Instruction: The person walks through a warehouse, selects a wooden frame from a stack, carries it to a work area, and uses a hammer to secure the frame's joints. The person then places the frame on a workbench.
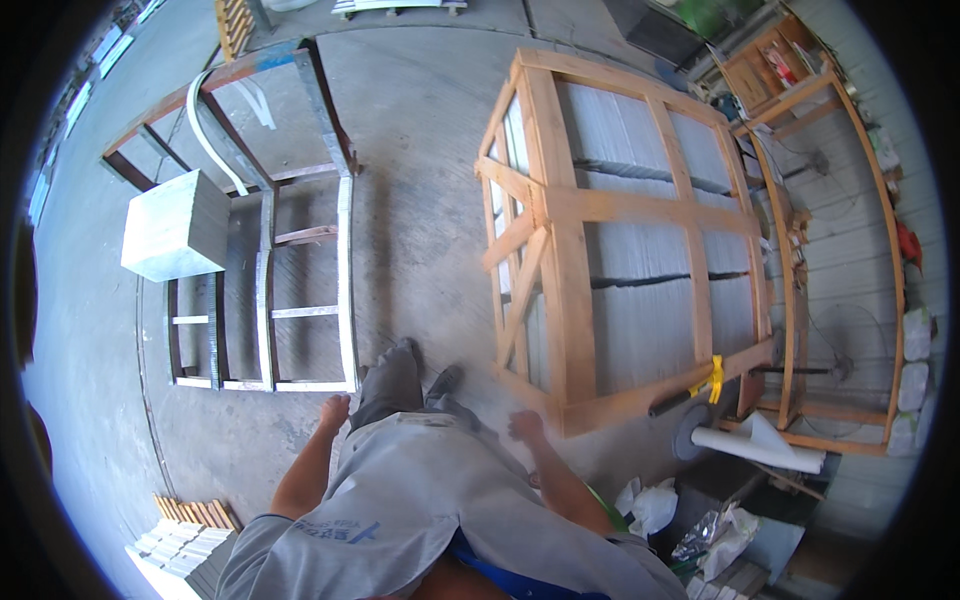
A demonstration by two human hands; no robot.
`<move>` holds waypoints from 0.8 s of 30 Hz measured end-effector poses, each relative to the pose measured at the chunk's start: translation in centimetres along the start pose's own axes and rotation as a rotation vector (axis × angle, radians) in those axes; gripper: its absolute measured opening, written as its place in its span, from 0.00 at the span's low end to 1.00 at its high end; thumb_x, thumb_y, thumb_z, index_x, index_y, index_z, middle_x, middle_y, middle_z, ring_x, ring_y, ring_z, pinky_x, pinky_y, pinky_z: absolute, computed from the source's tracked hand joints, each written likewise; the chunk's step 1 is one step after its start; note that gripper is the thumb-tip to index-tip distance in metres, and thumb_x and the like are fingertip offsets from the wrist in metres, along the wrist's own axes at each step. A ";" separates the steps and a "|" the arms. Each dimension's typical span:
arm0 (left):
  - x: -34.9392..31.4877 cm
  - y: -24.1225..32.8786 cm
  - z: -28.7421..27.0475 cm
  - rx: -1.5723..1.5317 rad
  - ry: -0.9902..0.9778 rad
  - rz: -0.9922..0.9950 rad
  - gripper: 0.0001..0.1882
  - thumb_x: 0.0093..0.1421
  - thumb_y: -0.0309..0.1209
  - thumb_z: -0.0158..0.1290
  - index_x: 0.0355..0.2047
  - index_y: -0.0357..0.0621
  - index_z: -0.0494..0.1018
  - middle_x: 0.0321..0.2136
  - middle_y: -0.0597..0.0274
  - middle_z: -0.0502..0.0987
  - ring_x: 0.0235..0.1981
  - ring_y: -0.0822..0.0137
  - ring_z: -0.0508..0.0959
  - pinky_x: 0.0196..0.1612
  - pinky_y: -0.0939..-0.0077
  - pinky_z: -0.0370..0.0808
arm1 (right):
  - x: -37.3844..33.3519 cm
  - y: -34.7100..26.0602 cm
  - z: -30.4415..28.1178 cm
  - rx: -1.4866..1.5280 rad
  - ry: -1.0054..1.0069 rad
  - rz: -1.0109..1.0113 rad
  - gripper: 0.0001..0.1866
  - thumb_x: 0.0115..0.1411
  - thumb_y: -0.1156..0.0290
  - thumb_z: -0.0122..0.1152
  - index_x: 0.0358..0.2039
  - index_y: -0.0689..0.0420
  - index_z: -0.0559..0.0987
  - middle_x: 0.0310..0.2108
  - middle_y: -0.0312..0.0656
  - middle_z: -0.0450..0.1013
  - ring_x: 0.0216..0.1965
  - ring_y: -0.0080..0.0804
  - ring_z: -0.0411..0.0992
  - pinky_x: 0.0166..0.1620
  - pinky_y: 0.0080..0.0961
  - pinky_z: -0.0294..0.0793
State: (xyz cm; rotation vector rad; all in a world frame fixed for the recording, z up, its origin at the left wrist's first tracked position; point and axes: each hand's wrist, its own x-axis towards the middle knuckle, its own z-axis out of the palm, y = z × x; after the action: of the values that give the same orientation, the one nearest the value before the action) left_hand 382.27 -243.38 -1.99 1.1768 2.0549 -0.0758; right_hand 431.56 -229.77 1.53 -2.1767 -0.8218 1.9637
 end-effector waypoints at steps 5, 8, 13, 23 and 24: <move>0.0 -0.2 -1.7 -0.087 -0.038 -0.059 0.12 0.62 0.34 0.41 0.33 0.45 0.74 0.34 0.44 0.76 0.37 0.45 0.77 0.37 0.50 0.74 | 3.0 -3.7 -0.1 0.028 -0.083 0.026 0.11 0.55 0.68 0.56 0.33 0.65 0.76 0.24 0.46 0.73 0.20 0.35 0.73 0.21 0.30 0.74; 1.9 -1.2 -3.1 -0.154 -0.086 -0.134 0.11 0.61 0.32 0.42 0.32 0.44 0.74 0.34 0.45 0.76 0.38 0.45 0.77 0.39 0.51 0.74 | 4.8 -6.8 1.1 0.029 -0.055 0.058 0.12 0.56 0.68 0.57 0.34 0.65 0.76 0.25 0.46 0.74 0.20 0.35 0.73 0.22 0.31 0.74; 9.3 -5.9 -6.1 0.078 -0.020 0.121 0.06 0.54 0.27 0.51 0.34 0.42 0.72 0.32 0.45 0.76 0.36 0.46 0.77 0.38 0.51 0.74 | 6.4 -14.1 4.8 -0.018 0.024 -0.014 0.13 0.56 0.65 0.59 0.34 0.64 0.75 0.25 0.46 0.74 0.18 0.36 0.72 0.20 0.31 0.73; 32.6 -9.1 -21.2 -0.114 0.040 0.080 0.16 0.62 0.41 0.45 0.34 0.42 0.75 0.34 0.41 0.77 0.36 0.45 0.77 0.40 0.53 0.72 | 4.9 -27.8 11.8 0.114 0.159 0.010 0.11 0.57 0.67 0.57 0.30 0.63 0.74 0.20 0.43 0.72 0.15 0.32 0.71 0.16 0.26 0.69; 33.7 -7.8 -23.6 -0.154 0.024 0.124 0.18 0.63 0.43 0.44 0.33 0.42 0.75 0.27 0.44 0.77 0.30 0.47 0.78 0.36 0.54 0.72 | 4.7 -28.1 12.1 0.093 0.189 0.040 0.11 0.57 0.67 0.56 0.30 0.64 0.74 0.20 0.43 0.72 0.15 0.32 0.71 0.15 0.26 0.69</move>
State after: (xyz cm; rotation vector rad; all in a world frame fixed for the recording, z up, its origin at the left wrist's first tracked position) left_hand 352.79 -214.35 -8.77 1.2102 1.9657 0.1550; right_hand 411.10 -207.12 7.03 -2.2952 -0.6510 1.7406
